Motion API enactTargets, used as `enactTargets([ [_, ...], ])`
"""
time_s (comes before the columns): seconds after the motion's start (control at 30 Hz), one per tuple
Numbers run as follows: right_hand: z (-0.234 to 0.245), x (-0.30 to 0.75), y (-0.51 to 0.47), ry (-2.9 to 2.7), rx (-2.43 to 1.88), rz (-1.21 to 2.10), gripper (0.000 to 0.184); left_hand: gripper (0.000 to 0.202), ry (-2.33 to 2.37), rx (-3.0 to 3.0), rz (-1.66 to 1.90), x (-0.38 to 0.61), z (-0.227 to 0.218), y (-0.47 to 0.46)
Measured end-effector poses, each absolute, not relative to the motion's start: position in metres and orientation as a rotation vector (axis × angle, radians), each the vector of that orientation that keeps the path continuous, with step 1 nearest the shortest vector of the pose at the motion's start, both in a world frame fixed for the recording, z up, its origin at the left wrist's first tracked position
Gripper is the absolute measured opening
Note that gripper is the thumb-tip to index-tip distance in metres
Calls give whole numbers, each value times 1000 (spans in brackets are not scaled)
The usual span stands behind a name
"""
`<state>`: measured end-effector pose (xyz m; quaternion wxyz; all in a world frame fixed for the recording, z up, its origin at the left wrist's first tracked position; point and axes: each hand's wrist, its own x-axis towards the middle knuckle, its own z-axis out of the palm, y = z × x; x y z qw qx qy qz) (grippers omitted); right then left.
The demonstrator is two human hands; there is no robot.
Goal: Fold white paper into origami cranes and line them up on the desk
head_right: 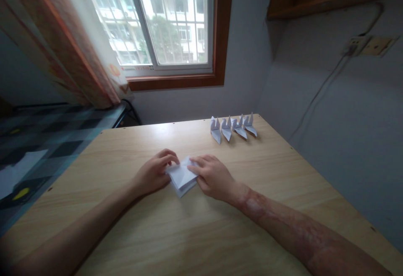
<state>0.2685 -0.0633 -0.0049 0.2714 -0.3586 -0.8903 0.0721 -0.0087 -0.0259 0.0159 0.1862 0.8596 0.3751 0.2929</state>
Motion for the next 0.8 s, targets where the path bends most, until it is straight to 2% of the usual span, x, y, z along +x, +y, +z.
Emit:
enactTargets([
  [0.17,4,275,-65,-2432,-942,255,56,32,808,2558,609,-23,33,-23],
  [0.27,6,278,-65,-2423,-921,282,52,30,710,2559,541,-25,39,-25],
  [0.4,0,276,-63,-2372,-983,281,41,19,822,2604,627,-19,29,-27],
  [0.5,-5,275,-61,-2330,-1017,276,41,22,903,2670,658,-11,19,-28],
  [0.6,-8,274,-60,-2287,-1045,284,41,16,951,2732,683,-4,15,-31],
  [0.8,-3,272,-62,-2240,-1088,241,23,24,1066,2786,688,1,16,-37],
])
